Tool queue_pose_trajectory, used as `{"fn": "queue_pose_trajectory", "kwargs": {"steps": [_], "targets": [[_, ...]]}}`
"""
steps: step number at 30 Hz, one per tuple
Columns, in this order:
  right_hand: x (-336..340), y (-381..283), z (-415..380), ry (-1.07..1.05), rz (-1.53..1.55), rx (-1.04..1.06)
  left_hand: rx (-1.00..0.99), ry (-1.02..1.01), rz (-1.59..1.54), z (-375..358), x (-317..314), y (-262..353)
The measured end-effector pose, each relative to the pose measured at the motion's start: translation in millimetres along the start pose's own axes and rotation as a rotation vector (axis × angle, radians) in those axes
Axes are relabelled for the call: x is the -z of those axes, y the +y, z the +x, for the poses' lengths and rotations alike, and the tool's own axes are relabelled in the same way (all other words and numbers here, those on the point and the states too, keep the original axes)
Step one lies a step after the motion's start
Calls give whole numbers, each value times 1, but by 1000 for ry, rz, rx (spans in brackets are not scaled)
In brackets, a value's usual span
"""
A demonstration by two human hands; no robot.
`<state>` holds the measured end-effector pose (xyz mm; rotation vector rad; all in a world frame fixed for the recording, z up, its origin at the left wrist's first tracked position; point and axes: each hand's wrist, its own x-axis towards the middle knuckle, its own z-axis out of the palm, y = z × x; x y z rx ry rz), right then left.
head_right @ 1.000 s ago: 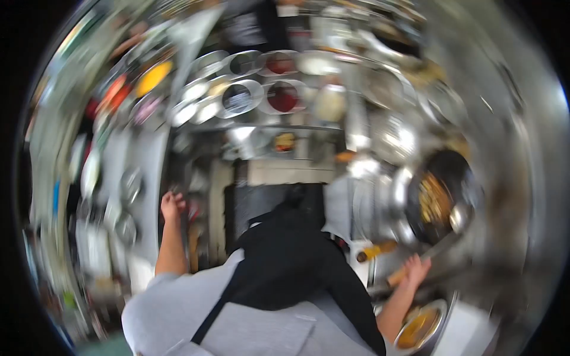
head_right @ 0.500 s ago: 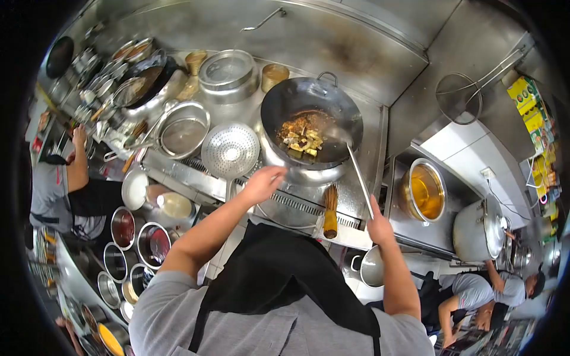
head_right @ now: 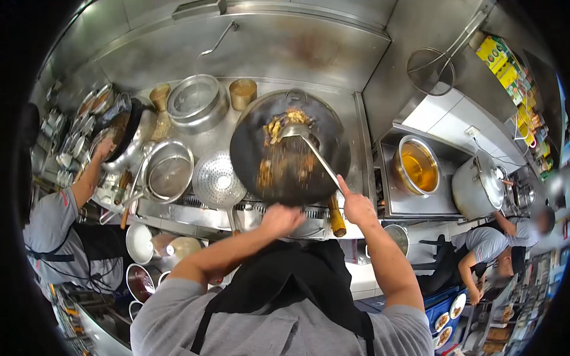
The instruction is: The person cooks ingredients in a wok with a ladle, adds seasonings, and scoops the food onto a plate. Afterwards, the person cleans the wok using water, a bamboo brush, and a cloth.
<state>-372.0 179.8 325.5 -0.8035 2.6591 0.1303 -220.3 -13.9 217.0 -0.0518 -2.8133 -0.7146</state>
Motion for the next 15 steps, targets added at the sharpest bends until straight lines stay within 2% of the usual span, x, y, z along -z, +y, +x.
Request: {"fn": "queue_pose_trajectory", "kwargs": {"steps": [1, 2, 4, 6, 7, 9, 10, 11, 12, 14, 15], "targets": [[7, 7, -14, 22, -10, 48, 36, -105, -46, -23, 8, 10], [17, 16, -28, 40, -24, 101, -7, -124, -56, -39, 13, 17], [42, 43, -60, -99, 123, 162, -37, -3, -42, -24, 42, 31], [49, 75, -76, -87, 282, 385, 6, 162, 19, 27, 75, 23], [67, 65, -81, -222, 342, 273, 33, 89, 19, 53, 79, 8], [39, 72, -52, -169, 358, 349, 39, 30, 22, 80, 49, -19], [26, 63, -34, -126, 338, 364, 34, 128, 10, 88, 12, -44], [23, 42, -16, -153, 254, 260, 33, 224, -1, 92, -11, -58], [16, 21, 1, -178, 171, 161, 26, 230, 7, 86, -19, -58], [-34, 17, 40, 32, 85, 143, 63, 275, 120, 60, -34, -47], [-27, 16, 32, 39, 90, 139, 76, 133, 74, 42, -23, -32]]}}
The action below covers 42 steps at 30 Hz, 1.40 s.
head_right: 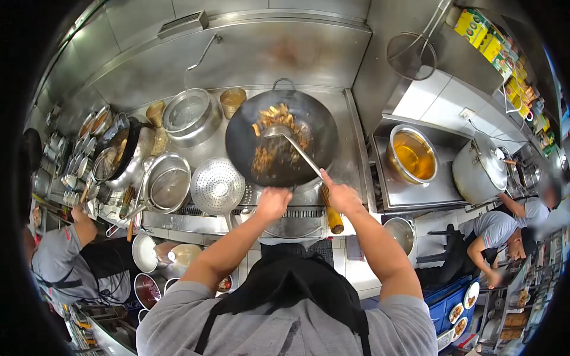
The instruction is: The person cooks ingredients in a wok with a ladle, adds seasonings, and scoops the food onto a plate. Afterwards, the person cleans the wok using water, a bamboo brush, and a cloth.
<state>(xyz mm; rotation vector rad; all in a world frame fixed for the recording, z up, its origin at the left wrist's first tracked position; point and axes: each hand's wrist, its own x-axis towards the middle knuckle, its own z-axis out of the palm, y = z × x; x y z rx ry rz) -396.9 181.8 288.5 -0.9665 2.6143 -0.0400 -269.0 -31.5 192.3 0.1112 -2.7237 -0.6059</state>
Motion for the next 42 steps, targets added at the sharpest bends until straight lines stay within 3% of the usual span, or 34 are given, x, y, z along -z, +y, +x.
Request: {"fn": "queue_pose_trajectory", "kwargs": {"steps": [3, 5, 7, 9, 10, 13, 15, 17, 19, 21, 22, 23, 25, 28, 29, 31, 33, 37, 39, 41, 42], "targets": [[51, -4, -55, -119, 39, -19, 15, -336, -54, -66, 41, 30], [54, 44, -87, -123, 193, 132, -45, -129, -88, -62, 80, 58], [48, 87, -95, -110, 271, 354, 11, 14, 72, -13, 79, 53], [41, 101, -75, -126, 331, 412, 67, -88, -46, 42, 80, 35], [55, 87, -66, -245, 314, 243, 95, -115, -46, 55, 60, 22], [43, 75, -24, -60, 23, 97, 135, 5, 33, 35, 3, 12], [49, 54, -31, -37, 39, 0, 62, -135, 13, -4, -9, 18], [66, 45, -57, -29, 51, -94, 77, -330, -13, -46, 23, 55], [83, 51, -93, -31, 121, -42, 0, -177, -82, -59, 56, 83], [63, 101, -100, 163, 305, 403, 29, -181, -52, -21, 79, 87], [95, 87, -115, -154, 526, 170, 62, -178, -63, 4, 90, 86], [100, 79, -106, -155, 519, 178, 22, -118, -45, 27, 77, 66], [105, 62, -95, -414, 540, -22, 62, -66, 6, 62, 63, 38], [19, 56, -16, -113, 70, 140, 38, 114, 62, 41, -9, 6], [14, 37, -9, -55, -52, 80, 26, 136, 83, 23, -18, 9], [27, 11, -20, -28, -44, -26, 40, -128, -60, -20, -4, 28], [27, 18, -41, 13, -18, 7, 49, -171, -51, -50, 29, 57], [29, 42, -98, -110, 181, -6, 124, -32, -5, 16, 39, 28], [25, 51, -108, -84, 230, 38, 133, -24, -182, 46, 45, -1], [23, 55, -98, -81, 242, 4, -26, 188, -381, 32, 38, -21], [11, 67, -85, -17, 306, 39, 27, 282, -408, 17, 47, -22]]}}
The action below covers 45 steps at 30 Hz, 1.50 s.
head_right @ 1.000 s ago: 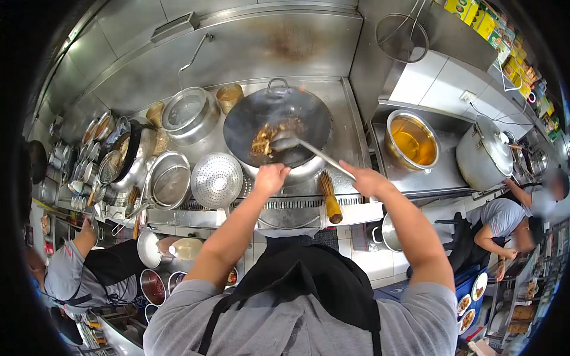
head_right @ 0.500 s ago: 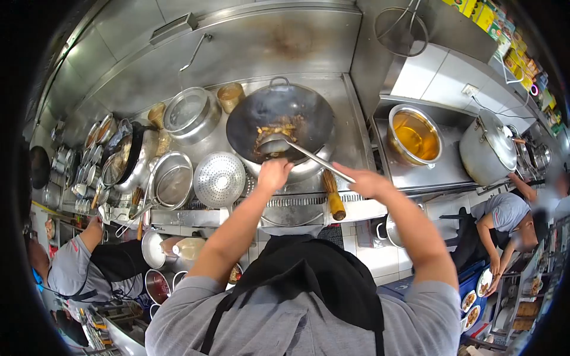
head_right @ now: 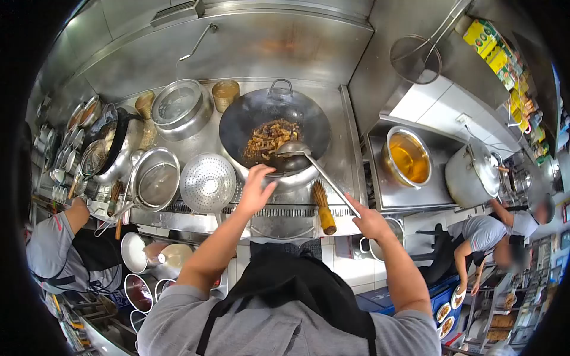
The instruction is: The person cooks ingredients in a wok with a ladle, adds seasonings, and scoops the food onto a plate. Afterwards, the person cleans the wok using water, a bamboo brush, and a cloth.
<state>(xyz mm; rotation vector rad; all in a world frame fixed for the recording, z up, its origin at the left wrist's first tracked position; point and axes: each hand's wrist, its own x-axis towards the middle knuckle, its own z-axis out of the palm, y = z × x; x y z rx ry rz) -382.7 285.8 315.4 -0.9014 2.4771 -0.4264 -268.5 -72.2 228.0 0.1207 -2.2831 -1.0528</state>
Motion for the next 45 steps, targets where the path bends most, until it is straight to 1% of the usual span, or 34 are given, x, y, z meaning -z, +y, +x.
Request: {"fn": "queue_pose_trajectory", "kwargs": {"steps": [1, 3, 4, 5, 6, 8, 9, 11, 12, 13, 14, 15, 18, 20, 21, 22, 23, 25, 27, 29, 30, 31, 33, 34, 35, 36, 37, 38, 39, 40, 42, 43, 44, 45], "targets": [[0, -4, 13, -28, -4, -102, 39, 94, -22, -22, 13, 4], [-34, 14, 46, 162, 238, 14, 386, 221, 187, -84, 24, -29], [-44, 9, 58, 150, 239, 11, 566, 219, 166, -122, 21, -49], [-52, -5, 77, 224, 247, -63, 753, 220, 144, -150, 14, -65], [-56, -24, 99, 304, 255, -132, 765, 228, 147, -161, 5, -75], [-53, -74, 131, 255, 339, -256, 771, 41, 127, -172, -2, -88], [-59, -78, 150, 248, 341, -255, 778, 41, 131, -170, 0, -86], [-76, -73, 182, 166, 465, -156, 878, -76, 227, -153, 4, -76], [-74, -72, 180, 163, 465, -151, 837, -74, 265, -163, -2, -93], [-69, -67, 176, 77, 240, -81, 839, -69, 268, -173, 2, -104], [-62, -62, 170, -7, 15, -10, 868, -21, -1, -181, 10, -115], [-45, -61, 157, -72, -143, -36, 884, 25, -269, -185, 16, -120], [7, -29, 121, -179, -577, -77, 985, 294, -825, -156, 83, -56], [31, 4, 109, -94, -734, 31, 942, 435, -1124, -138, 113, -29], [47, -7, 101, -125, -772, -29, 876, 473, -1275, -127, 122, -22], [49, -5, 99, -75, -719, -36, 817, 433, -1322, -120, 115, -27], [49, -2, 96, -27, -664, -44, 747, 249, -1331, -114, 108, -43], [30, 7, 98, 44, -581, -97, 990, 105, -1157, -96, 77, -60], [17, 13, 94, 116, -507, -154, 1138, 26, -1280, -66, 41, -63], [7, 11, 87, 111, -317, -257, 1227, 118, -1282, -28, 10, -46], [6, 10, 73, 135, -268, -186, 1270, 98, -1238, -12, 2, -39], [-4, 25, 60, 168, -117, -26, 1314, 82, -1193, 1, -3, -35], [5, 4, 13, 123, 42, 123, 1293, 67, -1221, 18, -15, -50], [11, 6, 11, 130, 38, 121, 1312, -3, -1186, 28, -23, -65], [15, 12, 5, 58, 0, 171, 1333, -75, -1146, 35, -35, -82], [13, 17, -3, -16, -30, 216, 1364, -77, -1105, 38, -53, -107], [13, 8, 6, -95, -75, 26, 1369, -97, -1095, 35, -63, -111], [12, -4, 21, -106, -186, -81, 1391, -103, -1036, 33, -73, -109], [12, -14, 36, -113, -298, -180, 1404, -101, -976, 35, -78, -104], [13, -20, 43, -100, -293, -177, 1354, -21, -1033, 29, -62, -60], [20, -24, 54, 25, -436, -192, 1204, 78, -1207, -21, -62, -56], [22, -26, 47, 39, -422, -189, 1325, 71, -1064, -47, -42, -24], [28, -30, 31, 36, -376, -171, 1366, 156, -1158, -66, -21, 18], [34, -34, 17, 34, -333, -152, 1255, 185, -1210, -74, -10, 48]]}}
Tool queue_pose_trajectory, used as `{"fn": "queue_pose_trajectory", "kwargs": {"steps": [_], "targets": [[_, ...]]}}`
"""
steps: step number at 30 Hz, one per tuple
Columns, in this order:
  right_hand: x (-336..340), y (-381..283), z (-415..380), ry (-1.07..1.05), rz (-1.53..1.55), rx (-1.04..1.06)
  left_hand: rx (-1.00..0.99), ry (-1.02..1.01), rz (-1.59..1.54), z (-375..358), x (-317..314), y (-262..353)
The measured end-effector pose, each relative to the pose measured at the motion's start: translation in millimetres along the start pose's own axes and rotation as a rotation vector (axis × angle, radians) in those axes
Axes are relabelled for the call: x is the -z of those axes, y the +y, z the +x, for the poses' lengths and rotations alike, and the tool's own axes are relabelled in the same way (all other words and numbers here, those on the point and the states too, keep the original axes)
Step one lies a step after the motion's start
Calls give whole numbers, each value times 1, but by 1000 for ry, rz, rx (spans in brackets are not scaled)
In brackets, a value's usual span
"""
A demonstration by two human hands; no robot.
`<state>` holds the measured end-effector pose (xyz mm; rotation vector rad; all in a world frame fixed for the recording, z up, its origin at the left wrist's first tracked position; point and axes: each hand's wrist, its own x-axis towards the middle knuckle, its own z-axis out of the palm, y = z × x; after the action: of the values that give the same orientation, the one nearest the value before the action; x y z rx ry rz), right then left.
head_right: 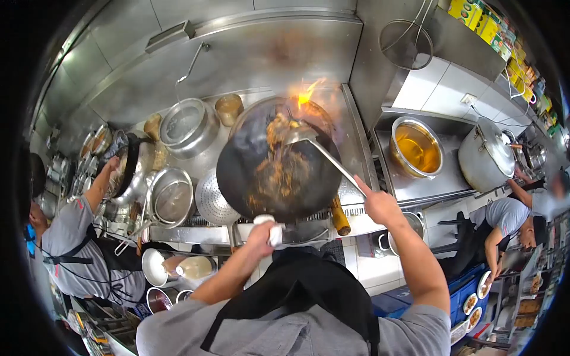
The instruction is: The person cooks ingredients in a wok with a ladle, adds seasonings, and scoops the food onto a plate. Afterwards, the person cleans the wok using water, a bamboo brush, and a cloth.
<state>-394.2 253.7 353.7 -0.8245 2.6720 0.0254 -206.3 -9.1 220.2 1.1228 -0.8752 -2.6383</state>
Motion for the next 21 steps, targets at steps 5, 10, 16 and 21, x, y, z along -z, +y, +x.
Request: {"fn": "queue_pose_trajectory", "kwargs": {"steps": [5, 10, 16, 21], "targets": [[26, 40, -15, -89, 298, 358, 78, 26, -3, 73, -34, 48], [93, 33, -20, -341, -14, 395, 63, -99, 138, -13, -76, 57], [-3, -22, 61, -75, -173, 148, -106, -107, 114, 98, -11, 3], [1, -26, -6, -98, -67, 46, 58, -58, 165, 17, 43, -49]]}}
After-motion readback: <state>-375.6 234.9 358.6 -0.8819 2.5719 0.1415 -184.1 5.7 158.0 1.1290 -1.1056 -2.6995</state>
